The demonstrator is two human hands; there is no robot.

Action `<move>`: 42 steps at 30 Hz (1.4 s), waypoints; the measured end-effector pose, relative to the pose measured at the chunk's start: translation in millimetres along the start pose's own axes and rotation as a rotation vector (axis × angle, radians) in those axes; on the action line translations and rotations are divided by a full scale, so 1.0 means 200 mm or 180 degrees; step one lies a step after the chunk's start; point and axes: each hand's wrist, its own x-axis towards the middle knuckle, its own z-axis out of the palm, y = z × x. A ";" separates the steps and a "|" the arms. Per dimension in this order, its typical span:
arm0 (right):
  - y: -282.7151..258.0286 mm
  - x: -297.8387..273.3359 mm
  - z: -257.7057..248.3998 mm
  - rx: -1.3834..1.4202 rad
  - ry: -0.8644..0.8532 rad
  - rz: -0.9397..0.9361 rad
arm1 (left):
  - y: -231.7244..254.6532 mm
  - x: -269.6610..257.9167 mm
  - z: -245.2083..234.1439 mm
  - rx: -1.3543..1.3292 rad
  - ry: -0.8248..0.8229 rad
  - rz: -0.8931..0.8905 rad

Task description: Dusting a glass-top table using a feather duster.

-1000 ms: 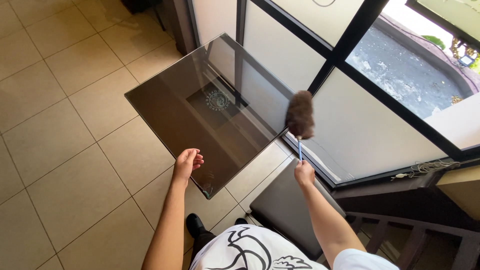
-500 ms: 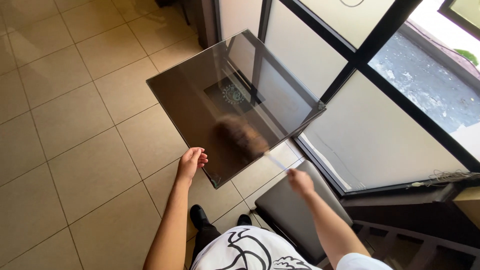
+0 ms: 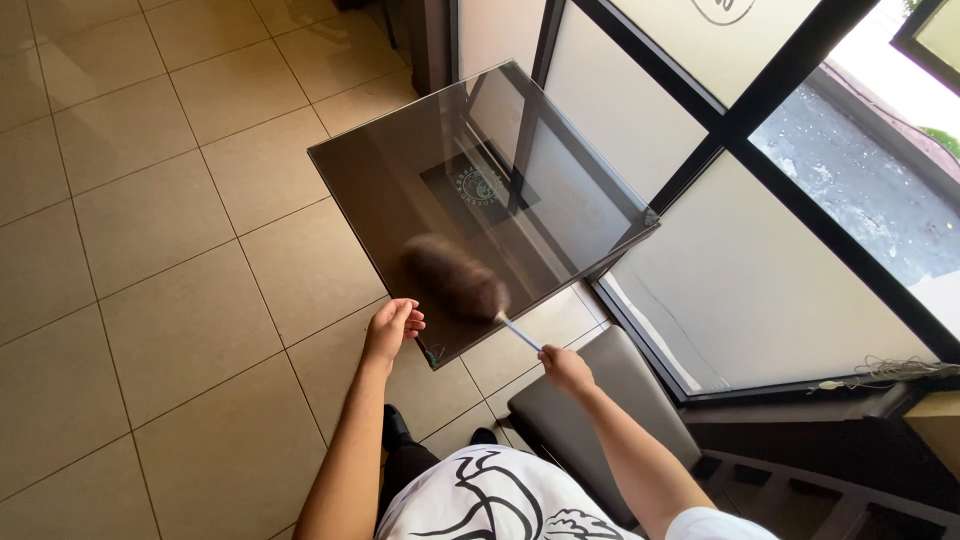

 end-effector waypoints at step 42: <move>-0.27 0.17 0.05 0.0100 0.0134 -0.0004 | 0.29 0.44 -0.29 0.0089 -0.0472 0.0090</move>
